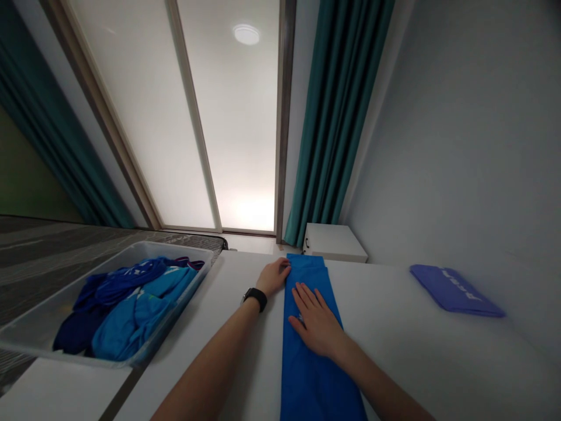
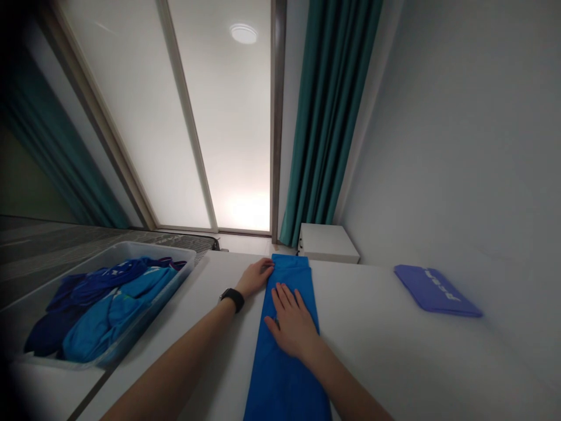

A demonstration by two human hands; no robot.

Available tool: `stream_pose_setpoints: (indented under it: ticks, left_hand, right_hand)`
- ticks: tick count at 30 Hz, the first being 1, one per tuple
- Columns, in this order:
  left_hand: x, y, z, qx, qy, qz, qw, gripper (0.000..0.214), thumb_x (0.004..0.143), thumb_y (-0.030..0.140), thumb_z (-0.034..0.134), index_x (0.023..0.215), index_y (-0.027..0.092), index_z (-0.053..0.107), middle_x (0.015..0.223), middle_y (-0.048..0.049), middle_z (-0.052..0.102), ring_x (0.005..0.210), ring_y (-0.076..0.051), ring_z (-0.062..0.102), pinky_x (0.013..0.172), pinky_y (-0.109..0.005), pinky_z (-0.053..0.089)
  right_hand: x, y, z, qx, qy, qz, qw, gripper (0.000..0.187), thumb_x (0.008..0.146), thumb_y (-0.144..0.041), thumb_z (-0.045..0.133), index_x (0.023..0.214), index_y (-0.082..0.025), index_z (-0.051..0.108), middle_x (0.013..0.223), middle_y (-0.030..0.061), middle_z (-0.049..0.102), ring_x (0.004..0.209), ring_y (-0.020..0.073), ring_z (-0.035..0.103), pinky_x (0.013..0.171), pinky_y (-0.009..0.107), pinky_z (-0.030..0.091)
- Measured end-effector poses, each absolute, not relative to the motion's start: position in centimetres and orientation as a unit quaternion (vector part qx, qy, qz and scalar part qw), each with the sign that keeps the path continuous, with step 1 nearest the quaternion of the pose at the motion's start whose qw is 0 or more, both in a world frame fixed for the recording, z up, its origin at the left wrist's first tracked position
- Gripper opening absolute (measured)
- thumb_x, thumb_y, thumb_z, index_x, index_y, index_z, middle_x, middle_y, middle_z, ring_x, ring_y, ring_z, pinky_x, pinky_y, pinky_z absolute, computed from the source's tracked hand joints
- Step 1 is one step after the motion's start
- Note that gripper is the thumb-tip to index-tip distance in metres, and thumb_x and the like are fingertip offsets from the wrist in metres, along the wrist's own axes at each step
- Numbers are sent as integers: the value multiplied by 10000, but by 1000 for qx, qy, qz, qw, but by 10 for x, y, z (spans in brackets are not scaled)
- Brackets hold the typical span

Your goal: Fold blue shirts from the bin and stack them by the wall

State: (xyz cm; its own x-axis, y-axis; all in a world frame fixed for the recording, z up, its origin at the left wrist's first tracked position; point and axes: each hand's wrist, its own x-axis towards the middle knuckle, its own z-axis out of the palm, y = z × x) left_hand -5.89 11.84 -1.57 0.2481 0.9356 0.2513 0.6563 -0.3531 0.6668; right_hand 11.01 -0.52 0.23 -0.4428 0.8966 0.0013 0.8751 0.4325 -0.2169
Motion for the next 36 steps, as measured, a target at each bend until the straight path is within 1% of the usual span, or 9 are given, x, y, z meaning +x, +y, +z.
stream_pose_setpoints:
  ticks: [4,8,12,15,21,25,30,33,36]
  left_hand:
    - [-59,115,-13,764,527,316,198,325,975,314,417,1241,215,576,1178,-62,701,1093,-228,640,979,-351,467]
    - [-58,105,-9,778,515,320,166,370,954,249,422,1300,190,539,1278,-88,632,1219,-236,541,1077,-393,386]
    - [-56,75,-5,805,485,314,135,404,953,243,426,1343,197,523,1398,-93,539,1309,-240,449,1119,-427,334]
    - [-59,40,-6,851,443,265,95,455,977,286,410,1425,224,455,1493,-81,452,1376,-229,388,1159,-435,279]
    - [-71,-10,-13,894,414,152,81,597,990,506,377,1525,253,294,1590,-83,287,1458,-242,272,1193,-479,194]
    - [-71,-15,-10,898,412,137,68,606,996,513,355,1530,238,282,1594,-96,263,1467,-246,248,1196,-490,184]
    - [-73,-35,-3,917,365,136,85,644,981,500,418,1549,277,213,1608,-74,213,1478,-254,209,1204,-484,165]
    - [-75,-57,-3,925,340,133,104,668,973,515,431,1554,315,169,1610,-50,209,1478,-263,209,1202,-483,185]
    - [-76,-73,-5,919,359,132,99,656,978,532,402,1554,312,180,1607,-52,216,1475,-277,218,1192,-494,212]
  right_hand:
    - [119,-28,6,-518,-848,96,63,644,988,-547,301,1540,-218,248,1618,60,148,1494,230,94,1208,467,39]
    - [130,-49,6,-519,-847,99,61,627,983,-547,332,1533,-252,270,1617,54,166,1492,234,113,1207,478,51]
    - [141,-60,6,-545,-832,95,53,646,981,-575,304,1529,-235,280,1614,59,170,1490,232,125,1209,471,65]
    - [147,-64,2,-557,-824,87,55,665,980,-585,289,1530,-213,274,1610,58,178,1488,235,140,1212,463,81]
    - [151,-70,-6,-569,-816,82,55,705,982,-598,236,1532,-158,250,1605,64,174,1487,240,142,1215,453,92]
    - [150,-75,-5,-574,-813,83,48,700,988,-586,219,1532,-147,238,1605,57,155,1489,238,128,1215,466,87]
    - [153,-89,-6,-565,-819,86,50,706,984,-602,211,1533,-158,237,1605,58,168,1488,234,134,1215,468,105]
    - [157,-99,-10,-562,-821,78,64,688,987,-597,206,1537,-184,228,1604,52,188,1486,229,146,1214,470,125]
    - [157,-108,-14,-564,-820,68,73,673,991,-582,220,1540,-192,220,1604,54,199,1483,226,160,1213,462,138]
